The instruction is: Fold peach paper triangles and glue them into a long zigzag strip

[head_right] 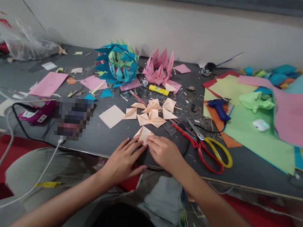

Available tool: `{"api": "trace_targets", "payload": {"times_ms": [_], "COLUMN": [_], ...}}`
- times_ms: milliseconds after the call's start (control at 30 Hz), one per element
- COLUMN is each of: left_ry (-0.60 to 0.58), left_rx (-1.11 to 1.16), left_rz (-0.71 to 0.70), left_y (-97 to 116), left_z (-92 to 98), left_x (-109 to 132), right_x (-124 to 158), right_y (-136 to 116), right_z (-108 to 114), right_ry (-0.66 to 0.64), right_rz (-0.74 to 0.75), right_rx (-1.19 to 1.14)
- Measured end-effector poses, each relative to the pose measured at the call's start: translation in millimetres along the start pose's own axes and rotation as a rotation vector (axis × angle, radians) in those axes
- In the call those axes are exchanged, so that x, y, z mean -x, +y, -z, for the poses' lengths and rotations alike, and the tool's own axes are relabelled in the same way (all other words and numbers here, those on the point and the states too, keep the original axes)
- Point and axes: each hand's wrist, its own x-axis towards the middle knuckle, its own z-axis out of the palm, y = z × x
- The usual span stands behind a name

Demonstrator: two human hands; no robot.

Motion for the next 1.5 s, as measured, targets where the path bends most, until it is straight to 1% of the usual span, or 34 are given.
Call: {"api": "trace_targets", "payload": {"times_ms": [67,167,200,267,333,400,500,533,600,700,767,833,933,1033,1133,1233,1367,1433,1500], "left_ry": [0.010,0.047,0.074,0.147,0.199,0.180,0.117,0.112,0.104,0.056,0.007,-0.046,-0.124,-0.180,-0.211,-0.246,-0.261,-0.256,-0.236], "left_rx": [0.028,0.118,0.167,0.252,0.240,0.122,-0.009,-0.011,0.026,0.090,0.116,0.123,0.078,-0.023,-0.057,-0.022,0.041,0.042,0.009], "left_rz": [0.012,0.012,0.034,0.141,0.277,0.336,0.317,0.319,0.346,0.413,0.469,0.538,0.630,0.635,0.621,0.666,0.705,0.725,0.744], "left_y": [1,-4,-6,-12,-16,-17,-17,-17,-17,-17,-17,-14,-8,-2,-1,-8,-15,-15,-11], "left_z": [2.2,8.0,10.0,13.1,13.8,11.9,8.1,7.6,8.5,13.7,18.9,25.0,34.4,41.6,45.7,47.8,48.8,48.5,47.5], "left_x": [0,-2,-4,-10,-17,-24,-29,-30,-30,-31,-34,-38,-46,-53,-59,-63,-65,-64,-62], "right_x": [5,8,7,5,2,-1,-2,-2,-3,-9,-16,-23,-27,-23,-17,-18,-27,-30,-30], "right_y": [-4,-9,-10,-13,-14,-13,-10,-8,-5,-2,-2,-3,-5,-6,-7,-7,-8,-8,-7], "right_z": [1,3,3,3,4,7,13,14,13,4,-3,-8,-12,-11,-10,-10,-13,-15,-16], "right_ry": [-0.031,-0.060,-0.059,-0.043,-0.038,-0.058,-0.097,-0.082,-0.011,0.110,0.136,0.129,0.099,0.084,0.087,0.090,0.115,0.109,0.088], "right_rz": [-0.067,-0.111,-0.121,-0.137,-0.145,-0.141,-0.146,-0.181,-0.303,-0.490,-0.541,-0.534,-0.434,-0.327,-0.282,-0.278,-0.348,-0.360,-0.332], "right_rx": [-0.028,-0.037,-0.039,-0.046,-0.055,-0.073,-0.153,-0.181,-0.207,-0.169,-0.121,-0.068,-0.022,0.020,0.061,0.096,0.162,0.179,0.180]}}
